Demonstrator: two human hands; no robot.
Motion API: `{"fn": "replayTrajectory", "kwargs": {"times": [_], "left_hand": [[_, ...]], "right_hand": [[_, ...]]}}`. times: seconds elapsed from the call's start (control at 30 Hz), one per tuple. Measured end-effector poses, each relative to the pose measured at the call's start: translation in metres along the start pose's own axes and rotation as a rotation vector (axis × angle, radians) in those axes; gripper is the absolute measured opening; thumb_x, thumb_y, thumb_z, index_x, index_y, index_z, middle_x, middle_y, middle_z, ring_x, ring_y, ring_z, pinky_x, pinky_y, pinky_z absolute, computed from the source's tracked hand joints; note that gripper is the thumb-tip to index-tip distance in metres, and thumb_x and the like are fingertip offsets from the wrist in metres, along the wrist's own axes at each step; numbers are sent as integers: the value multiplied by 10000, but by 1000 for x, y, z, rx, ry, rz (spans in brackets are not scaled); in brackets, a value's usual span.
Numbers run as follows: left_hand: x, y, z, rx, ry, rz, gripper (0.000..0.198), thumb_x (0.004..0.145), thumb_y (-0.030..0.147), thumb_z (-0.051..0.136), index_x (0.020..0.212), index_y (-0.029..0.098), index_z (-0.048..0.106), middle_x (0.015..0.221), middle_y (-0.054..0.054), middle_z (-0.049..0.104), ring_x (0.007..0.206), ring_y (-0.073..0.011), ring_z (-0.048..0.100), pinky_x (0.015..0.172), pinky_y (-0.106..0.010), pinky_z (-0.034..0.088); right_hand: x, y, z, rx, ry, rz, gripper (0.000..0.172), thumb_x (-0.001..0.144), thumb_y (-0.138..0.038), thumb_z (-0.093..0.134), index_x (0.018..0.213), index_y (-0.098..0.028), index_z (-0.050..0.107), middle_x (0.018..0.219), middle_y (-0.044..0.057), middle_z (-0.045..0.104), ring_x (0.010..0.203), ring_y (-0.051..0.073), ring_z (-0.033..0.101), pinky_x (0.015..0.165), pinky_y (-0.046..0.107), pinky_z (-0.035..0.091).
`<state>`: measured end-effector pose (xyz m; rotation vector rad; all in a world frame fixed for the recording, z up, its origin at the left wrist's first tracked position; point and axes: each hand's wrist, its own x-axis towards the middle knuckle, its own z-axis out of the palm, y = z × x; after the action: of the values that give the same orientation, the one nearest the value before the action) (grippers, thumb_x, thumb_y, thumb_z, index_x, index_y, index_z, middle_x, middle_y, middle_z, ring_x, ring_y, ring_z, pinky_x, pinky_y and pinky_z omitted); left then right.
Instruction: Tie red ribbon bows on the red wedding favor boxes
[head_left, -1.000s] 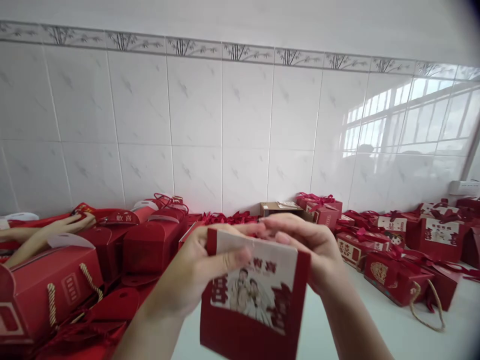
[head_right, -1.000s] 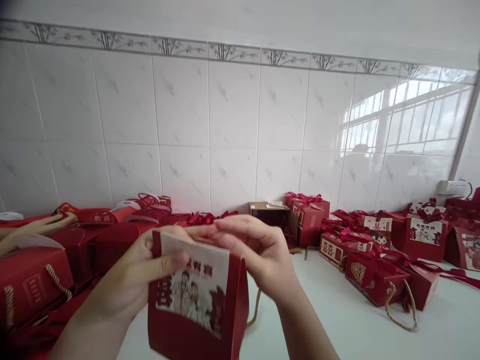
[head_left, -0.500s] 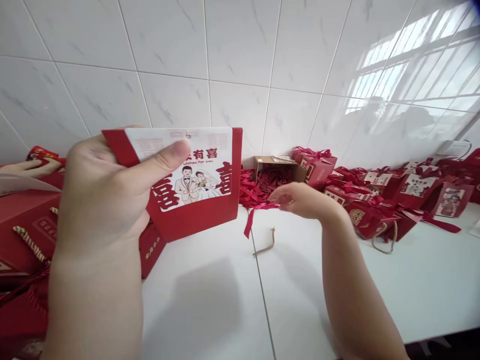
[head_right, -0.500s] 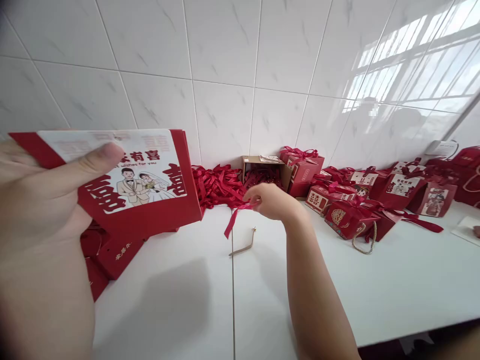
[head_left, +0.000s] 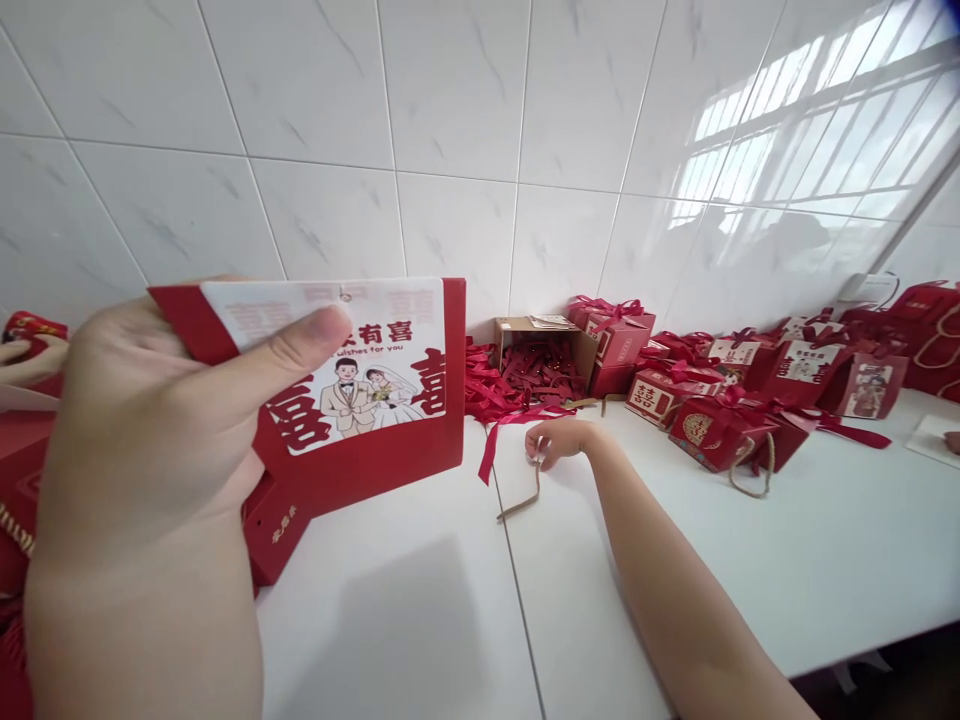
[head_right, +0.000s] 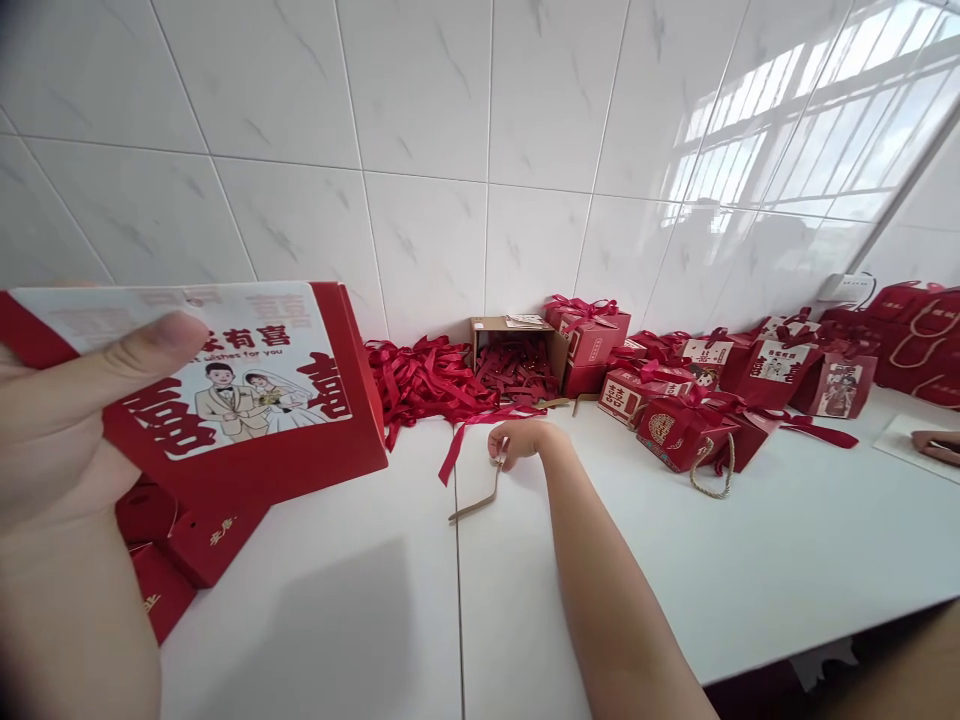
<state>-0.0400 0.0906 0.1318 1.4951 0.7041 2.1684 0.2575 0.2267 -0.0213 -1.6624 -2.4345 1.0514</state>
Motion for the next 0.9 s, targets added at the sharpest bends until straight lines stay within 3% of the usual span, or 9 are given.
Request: {"fn": "replayTrajectory", "kwargs": {"times": [0.17, 0.3, 0.37, 0.47, 0.63, 0.8, 0.9], "left_hand": [[0, 1, -3, 80, -86, 79, 140, 673, 116, 773, 801, 93, 720, 809, -53, 742, 716, -292, 722, 661, -553, 597], [-2, 9, 4, 70, -17, 37, 102, 638, 107, 791, 709, 94, 719, 698, -31, 733, 634, -251, 712, 719, -524, 597], [-2, 14, 7, 66, -8, 23, 97, 614, 97, 804, 649, 109, 715, 619, -8, 712, 566, -217, 694, 646, -427, 623], [-2, 20, 7, 25, -52, -34, 118, 591, 92, 817, 609, 141, 711, 600, 12, 708, 526, -179, 676, 480, -268, 600], [-1, 27, 9, -25, 2, -221, 138, 543, 124, 838, 608, 140, 718, 570, -2, 707, 489, -184, 663, 410, -252, 585], [-2, 32, 9, -3, 100, -120, 118, 548, 96, 821, 595, 135, 720, 585, -3, 717, 501, -170, 664, 405, -217, 571], [1, 30, 0, 21, 68, -88, 110, 564, 132, 826, 610, 137, 726, 607, -18, 724, 526, -192, 673, 423, -243, 572]], "right_hand": [[8, 7, 7, 101, 16, -89, 200, 626, -161, 738, 815, -180, 674, 849, 2, 692, 828, 151, 619, 743, 233, 457], [7, 4, 5, 170, 94, -164, 170, 656, -170, 714, 821, -157, 674, 813, 10, 678, 759, 138, 608, 714, 242, 463], [1, -3, 0, 206, 146, -222, 161, 695, -204, 696, 844, -150, 667, 829, 20, 670, 766, 139, 605, 723, 251, 467], [-14, -20, -11, 250, 216, -311, 180, 757, -267, 659, 892, -148, 650, 824, 25, 656, 770, 143, 602, 726, 266, 475], [-48, -52, -25, 300, 276, -445, 215, 817, -309, 613, 961, -150, 628, 940, 55, 655, 893, 168, 615, 806, 297, 494], [-79, -77, -31, 241, 419, -520, 199, 850, -299, 584, 957, -160, 680, 971, 65, 602, 884, 166, 599, 806, 318, 502], [-92, -87, -32, 282, 496, -638, 150, 836, -276, 624, 896, -166, 705, 926, 48, 560, 828, 141, 583, 768, 302, 513]]}}
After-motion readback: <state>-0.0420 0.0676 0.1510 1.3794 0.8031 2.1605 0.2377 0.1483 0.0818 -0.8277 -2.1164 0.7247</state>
